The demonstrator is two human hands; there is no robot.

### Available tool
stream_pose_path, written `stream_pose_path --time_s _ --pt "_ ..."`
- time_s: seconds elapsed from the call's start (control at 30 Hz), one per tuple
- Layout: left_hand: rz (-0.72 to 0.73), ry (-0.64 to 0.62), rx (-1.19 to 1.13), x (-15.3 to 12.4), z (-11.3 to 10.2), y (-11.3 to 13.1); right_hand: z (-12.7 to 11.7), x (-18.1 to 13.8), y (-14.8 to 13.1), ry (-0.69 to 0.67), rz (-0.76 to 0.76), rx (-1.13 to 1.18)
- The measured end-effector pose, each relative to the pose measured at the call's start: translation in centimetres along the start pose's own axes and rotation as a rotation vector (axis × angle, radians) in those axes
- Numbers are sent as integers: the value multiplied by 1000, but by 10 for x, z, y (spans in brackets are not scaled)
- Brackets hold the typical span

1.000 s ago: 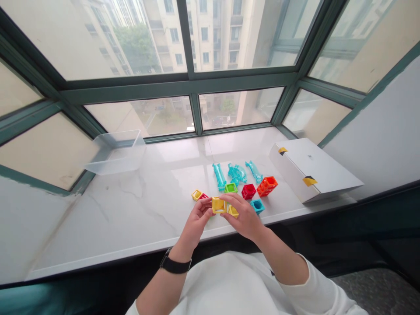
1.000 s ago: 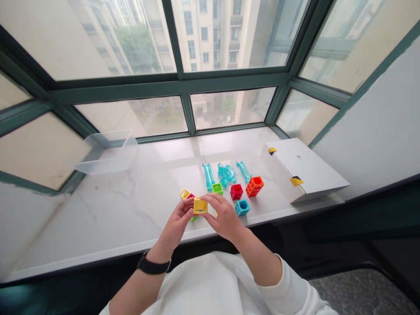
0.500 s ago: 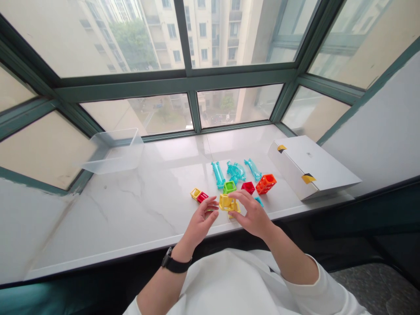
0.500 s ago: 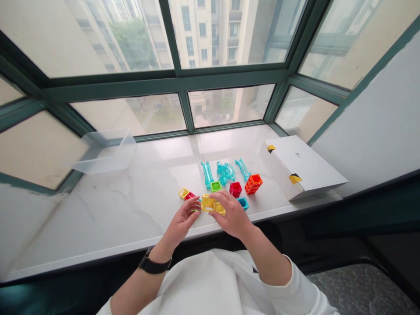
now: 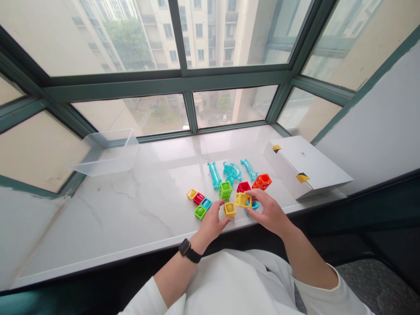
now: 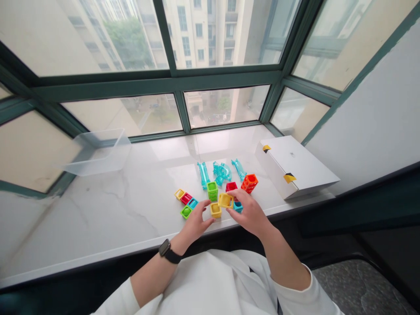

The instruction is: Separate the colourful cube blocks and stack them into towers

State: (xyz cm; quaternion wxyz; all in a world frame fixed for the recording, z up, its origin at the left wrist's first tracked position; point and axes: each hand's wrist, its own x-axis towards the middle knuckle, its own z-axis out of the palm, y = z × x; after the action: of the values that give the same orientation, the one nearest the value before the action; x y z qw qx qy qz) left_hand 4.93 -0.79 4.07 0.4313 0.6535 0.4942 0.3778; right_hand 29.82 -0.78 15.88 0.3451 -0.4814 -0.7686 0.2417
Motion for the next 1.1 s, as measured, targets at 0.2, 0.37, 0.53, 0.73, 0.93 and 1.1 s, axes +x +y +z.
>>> stream_pose_path --time_s 0.2,0.37,0.53,0.73,0.93,1.1 --pt "0 -20 17 1 10 -16 10 1 5 -119 29 -12" --pt "2 -4 13 -2 16 -21 21 5 8 -186 28 -1" --pt "4 16 -7 -6 18 -18 33 8 8 -255 36 1" --pt "-12 37 -9 -6 18 -15 39 10 10 -279 58 0" --pt "-6 32 4 -4 18 -14 41 10 17 -298 51 -2" --pt "-21 26 29 -3 17 -14 41 11 19 -305 48 13"
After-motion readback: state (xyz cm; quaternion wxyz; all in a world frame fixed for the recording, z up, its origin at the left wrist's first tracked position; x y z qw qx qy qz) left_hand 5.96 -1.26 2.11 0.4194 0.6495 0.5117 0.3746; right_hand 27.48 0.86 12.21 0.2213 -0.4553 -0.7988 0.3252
